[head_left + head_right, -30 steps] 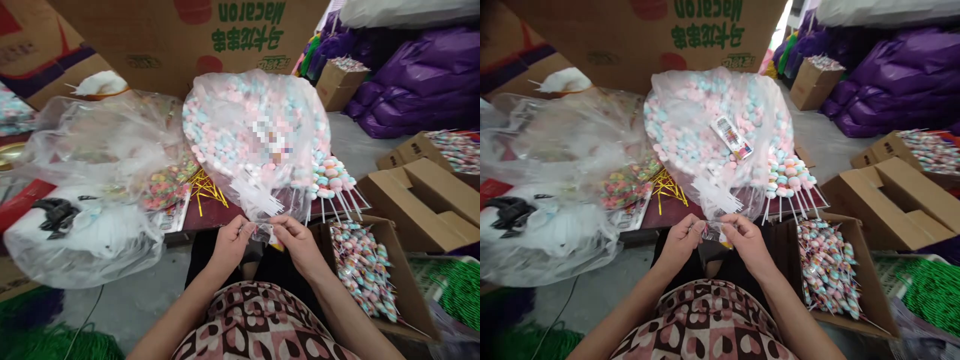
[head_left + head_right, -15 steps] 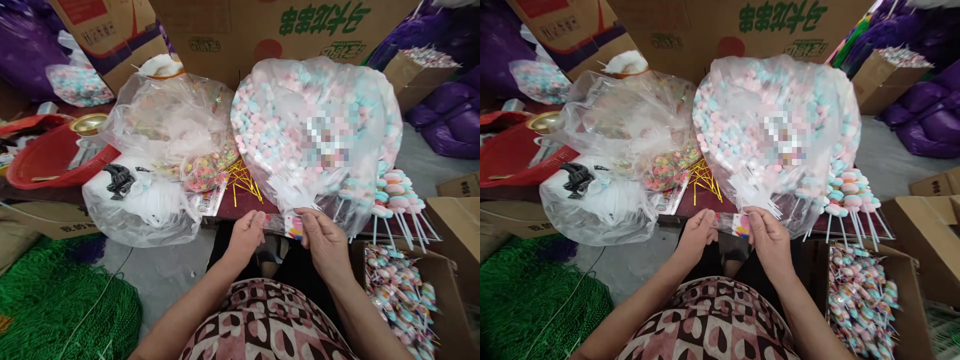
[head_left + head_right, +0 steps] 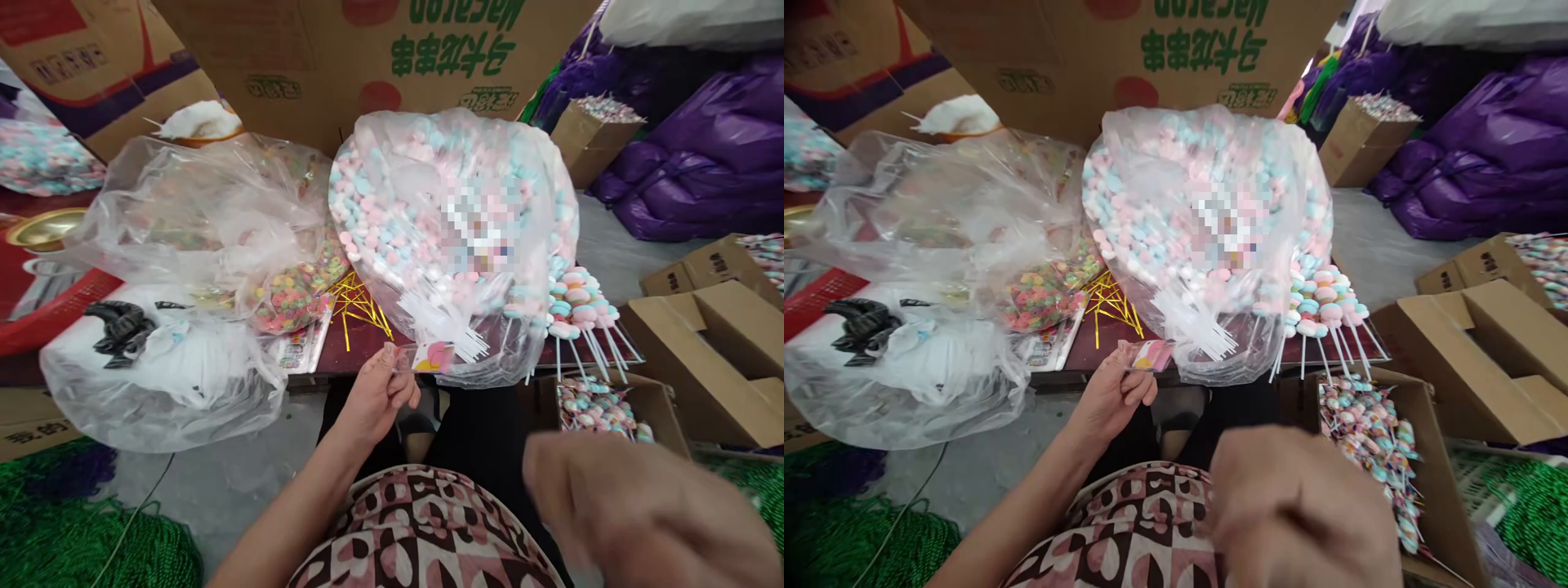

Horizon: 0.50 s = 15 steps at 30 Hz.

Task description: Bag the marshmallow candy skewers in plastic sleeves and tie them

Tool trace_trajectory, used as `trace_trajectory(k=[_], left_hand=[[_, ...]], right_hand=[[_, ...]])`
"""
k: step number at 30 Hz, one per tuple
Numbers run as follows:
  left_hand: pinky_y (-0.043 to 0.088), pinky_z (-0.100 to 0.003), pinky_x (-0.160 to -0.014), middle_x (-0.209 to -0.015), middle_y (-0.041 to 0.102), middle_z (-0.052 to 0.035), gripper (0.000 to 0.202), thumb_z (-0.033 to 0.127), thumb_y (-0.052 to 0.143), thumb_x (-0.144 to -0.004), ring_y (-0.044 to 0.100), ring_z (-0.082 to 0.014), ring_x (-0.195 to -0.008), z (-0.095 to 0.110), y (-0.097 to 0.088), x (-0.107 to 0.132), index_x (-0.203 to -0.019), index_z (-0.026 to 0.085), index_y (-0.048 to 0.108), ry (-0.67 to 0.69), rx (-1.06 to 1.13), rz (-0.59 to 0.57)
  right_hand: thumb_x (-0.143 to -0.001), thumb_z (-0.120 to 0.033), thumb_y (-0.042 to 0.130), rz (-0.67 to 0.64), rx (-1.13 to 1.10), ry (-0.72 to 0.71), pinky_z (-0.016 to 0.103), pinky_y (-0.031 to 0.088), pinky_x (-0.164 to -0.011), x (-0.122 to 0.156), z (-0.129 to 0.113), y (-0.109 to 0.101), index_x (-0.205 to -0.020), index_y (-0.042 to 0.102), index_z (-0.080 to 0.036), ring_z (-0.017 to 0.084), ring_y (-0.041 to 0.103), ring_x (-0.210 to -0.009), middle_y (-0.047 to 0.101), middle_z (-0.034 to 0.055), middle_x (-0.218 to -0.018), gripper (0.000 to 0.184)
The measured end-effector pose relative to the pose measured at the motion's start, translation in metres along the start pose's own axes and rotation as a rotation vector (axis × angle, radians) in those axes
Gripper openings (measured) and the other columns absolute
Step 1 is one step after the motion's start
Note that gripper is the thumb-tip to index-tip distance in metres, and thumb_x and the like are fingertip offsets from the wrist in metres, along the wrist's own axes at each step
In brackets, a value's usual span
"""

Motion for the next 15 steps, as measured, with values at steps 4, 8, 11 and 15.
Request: trace_trajectory(k=[4,8,11,15], left_hand=[[0.041,-0.021,-0.047,-0.044,0.028,0.0115,0.045,0.057,0.066,-0.079,0.027,-0.0040,-0.036,-0.005,0.003,0.000,-0.066,0.019,0.046,0.060,-0.162,0.018],[0.036,-0.020,-0.049,-0.051,0.045,0.0056,0.043,0.055,0.059,-0.085,0.039,-0.0056,-0.045,-0.001,0.002,0.005,-0.066,0.017,0.051,0.220,-0.579,0.042],[0.033,-0.020,-0.050,-0.054,0.050,0.0038,0.039,0.052,0.057,-0.088,0.042,-0.0064,-0.049,0.002,0.003,0.007,-0.070,0.017,0.056,0.252,-0.753,0.039],[0.040,-0.022,-0.055,-0.046,0.039,0.0089,0.031,0.049,0.058,-0.088,0.038,-0.0073,-0.045,-0.013,0.009,0.003,-0.080,0.019,0.056,0.112,-0.616,-0.065]], right_hand=[[-0.094,-0.037,0.054,0.254,-0.106,0.208,0.022,0.043,-0.049,-0.023,0.053,-0.026,-0.071,0.064,-0.021,0.011,0.055,-0.056,0.059,0.0003,-0.061,0.030],[-0.074,-0.045,0.074,0.070,-0.239,0.413,0.027,0.053,-0.063,-0.022,0.091,-0.001,-0.122,0.061,-0.024,0.017,0.065,-0.083,0.069,0.0073,-0.107,0.053],[-0.077,-0.045,0.069,0.180,-0.194,0.469,0.024,0.047,-0.055,-0.020,0.108,0.006,-0.098,0.069,-0.019,0.012,0.057,-0.059,0.064,0.0002,-0.071,0.034],[-0.080,-0.047,0.065,0.308,-0.060,0.453,0.021,0.034,-0.042,-0.019,0.117,-0.003,-0.076,0.067,-0.018,0.009,0.043,-0.043,0.049,-0.0054,-0.049,0.029]])
Point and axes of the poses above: each hand's wrist, its own x-axis away from the middle knuckle, its own y-axis out of the palm, z = x × y, the point moved 6 cm from there along -x, towards the middle knuckle
